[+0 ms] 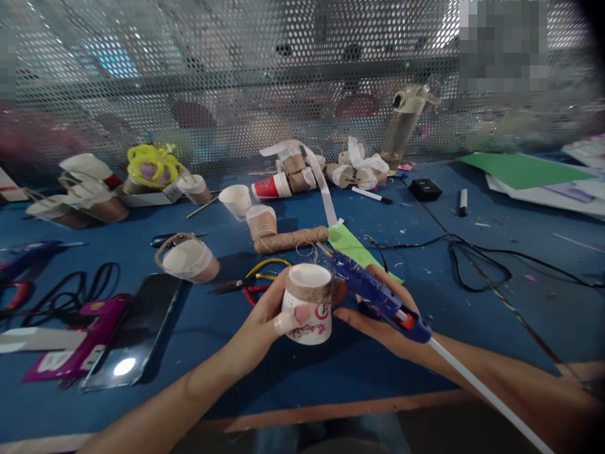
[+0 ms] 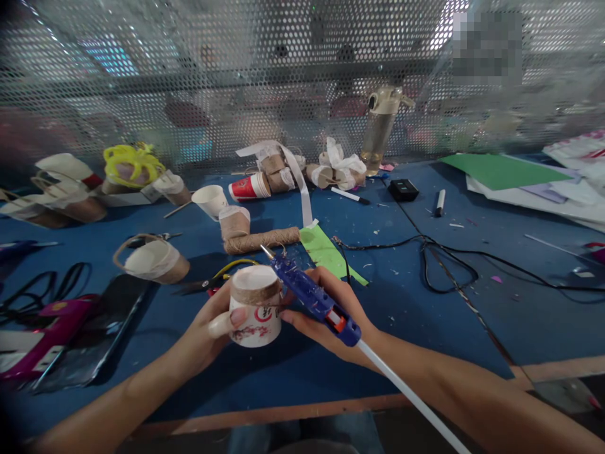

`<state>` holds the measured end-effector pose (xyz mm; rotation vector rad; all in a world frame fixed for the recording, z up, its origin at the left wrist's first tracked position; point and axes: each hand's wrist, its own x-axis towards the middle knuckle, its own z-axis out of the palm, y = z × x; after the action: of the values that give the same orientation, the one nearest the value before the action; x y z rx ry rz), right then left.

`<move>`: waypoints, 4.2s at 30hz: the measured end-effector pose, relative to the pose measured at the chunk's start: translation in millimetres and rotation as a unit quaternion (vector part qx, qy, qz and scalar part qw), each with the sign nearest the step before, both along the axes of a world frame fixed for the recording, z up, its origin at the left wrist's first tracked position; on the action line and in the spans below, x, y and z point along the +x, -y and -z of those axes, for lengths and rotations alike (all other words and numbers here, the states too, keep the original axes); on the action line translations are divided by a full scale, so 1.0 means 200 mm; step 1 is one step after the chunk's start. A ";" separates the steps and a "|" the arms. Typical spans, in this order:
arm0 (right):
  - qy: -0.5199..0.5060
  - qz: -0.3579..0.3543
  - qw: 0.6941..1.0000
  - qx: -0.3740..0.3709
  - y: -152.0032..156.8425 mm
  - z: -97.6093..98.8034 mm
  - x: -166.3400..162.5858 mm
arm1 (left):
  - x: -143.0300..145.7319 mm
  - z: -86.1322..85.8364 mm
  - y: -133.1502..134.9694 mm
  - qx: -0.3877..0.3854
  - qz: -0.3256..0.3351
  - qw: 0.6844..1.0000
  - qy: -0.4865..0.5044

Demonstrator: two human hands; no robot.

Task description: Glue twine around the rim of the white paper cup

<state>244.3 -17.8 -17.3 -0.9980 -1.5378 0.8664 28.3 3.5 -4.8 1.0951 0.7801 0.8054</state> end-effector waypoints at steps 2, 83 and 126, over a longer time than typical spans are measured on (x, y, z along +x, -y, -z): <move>-0.005 -0.001 1.000 0.000 0.00 0.00 -0.01 | 0.01 0.00 0.00 -0.002 -0.001 1.000 0.001; -0.130 -0.023 0.973 -0.190 -0.03 -0.08 -0.01 | 0.02 -0.02 0.00 -0.039 0.015 0.999 -0.003; -0.094 -0.058 0.975 -0.194 -0.04 -0.06 0.02 | 0.00 -0.04 -0.03 -0.023 0.071 0.997 -0.036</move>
<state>248.9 -10.5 -5.7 -1.0718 -1.3017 1.3413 29.0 9.5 2.9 1.1289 0.7684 0.6284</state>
